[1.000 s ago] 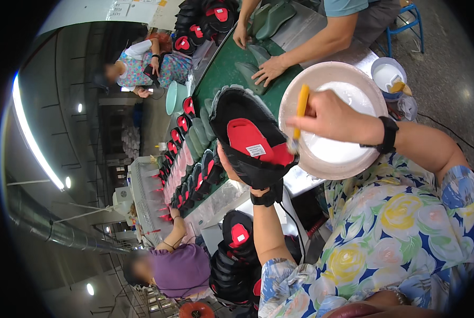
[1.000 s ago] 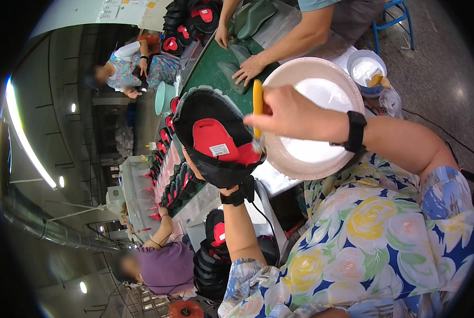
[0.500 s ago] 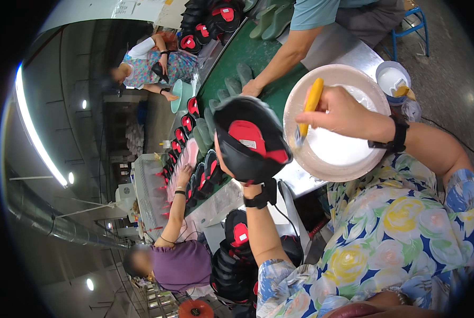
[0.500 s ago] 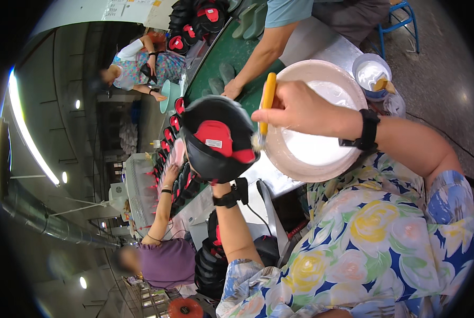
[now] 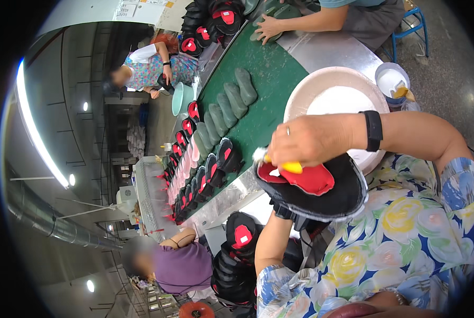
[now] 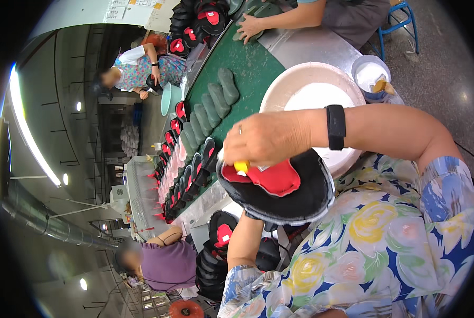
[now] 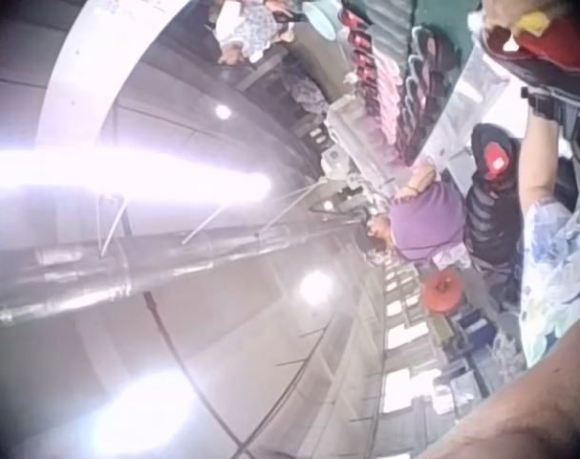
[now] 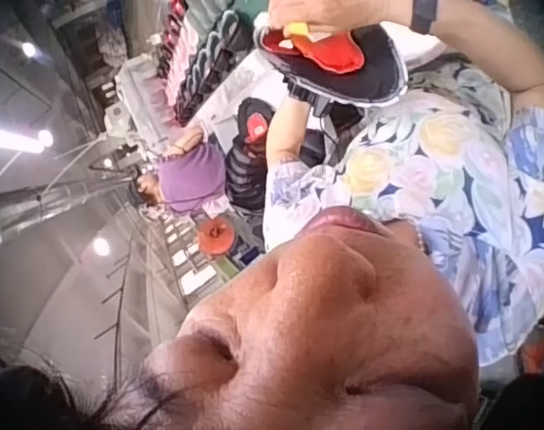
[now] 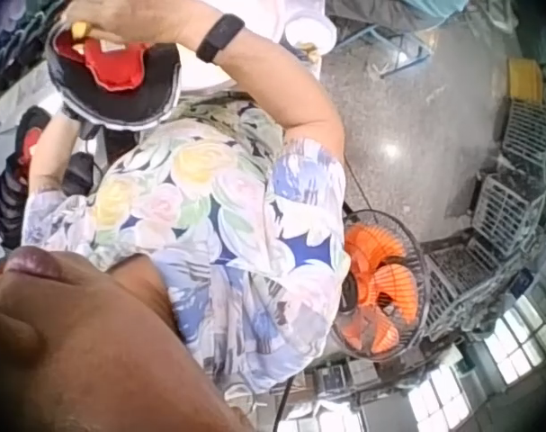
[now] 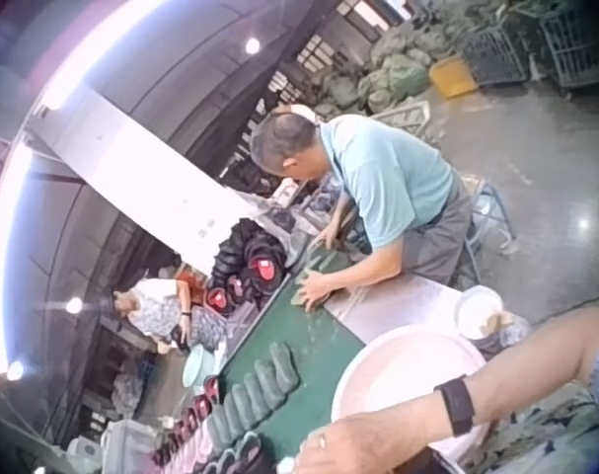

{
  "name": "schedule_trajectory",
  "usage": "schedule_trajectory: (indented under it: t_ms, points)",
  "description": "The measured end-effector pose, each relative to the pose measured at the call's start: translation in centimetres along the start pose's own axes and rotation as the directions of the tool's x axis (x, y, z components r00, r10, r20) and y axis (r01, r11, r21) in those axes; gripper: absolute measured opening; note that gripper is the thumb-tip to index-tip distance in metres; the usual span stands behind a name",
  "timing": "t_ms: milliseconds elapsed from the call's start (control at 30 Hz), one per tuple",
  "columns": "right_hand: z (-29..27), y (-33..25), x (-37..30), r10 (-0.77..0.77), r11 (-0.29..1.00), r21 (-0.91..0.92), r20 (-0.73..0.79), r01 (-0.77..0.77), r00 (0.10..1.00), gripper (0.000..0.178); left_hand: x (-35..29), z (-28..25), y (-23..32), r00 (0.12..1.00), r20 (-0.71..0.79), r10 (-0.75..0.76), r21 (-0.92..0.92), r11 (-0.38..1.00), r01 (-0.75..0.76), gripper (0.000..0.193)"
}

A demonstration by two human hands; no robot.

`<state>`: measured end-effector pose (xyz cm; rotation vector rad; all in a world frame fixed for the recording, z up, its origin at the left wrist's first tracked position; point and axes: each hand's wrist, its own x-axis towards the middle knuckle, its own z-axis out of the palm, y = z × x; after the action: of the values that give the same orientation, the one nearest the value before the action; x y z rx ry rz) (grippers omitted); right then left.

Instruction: Applying glue to the interior components of shoes using a brush on a production line.

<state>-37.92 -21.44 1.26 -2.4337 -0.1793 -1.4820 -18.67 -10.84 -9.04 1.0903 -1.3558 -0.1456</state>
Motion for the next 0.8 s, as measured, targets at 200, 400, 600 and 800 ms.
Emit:
schedule_trajectory:
  t_ms: [200,400,600,800]
  points:
    - [-1.2,1.2,-1.6,0.395,0.919,-0.057,0.068,-0.391,0.916,0.020,0.7,-0.8,-0.9,0.996,-0.004,-0.086,-0.045,0.995,0.085,0.044]
    - [-2.0,1.8,-2.6,0.671,0.739,-0.031,0.125,-0.673,0.731,0.026,1.0,-1.2,-2.2,0.984,0.014,-0.178,-0.104,0.978,0.179,0.043]
    - [-5.0,0.5,-1.5,0.773,0.543,-0.124,0.460,-0.830,0.437,0.026,2.4,-3.9,-2.8,0.964,0.021,-0.265,-0.148,0.953,0.265,0.042]
    - [-1.7,0.6,-2.1,0.302,0.953,0.032,-0.106,-0.300,0.947,0.013,2.8,-5.1,-3.6,0.936,0.053,-0.349,-0.195,0.915,0.353,0.041]
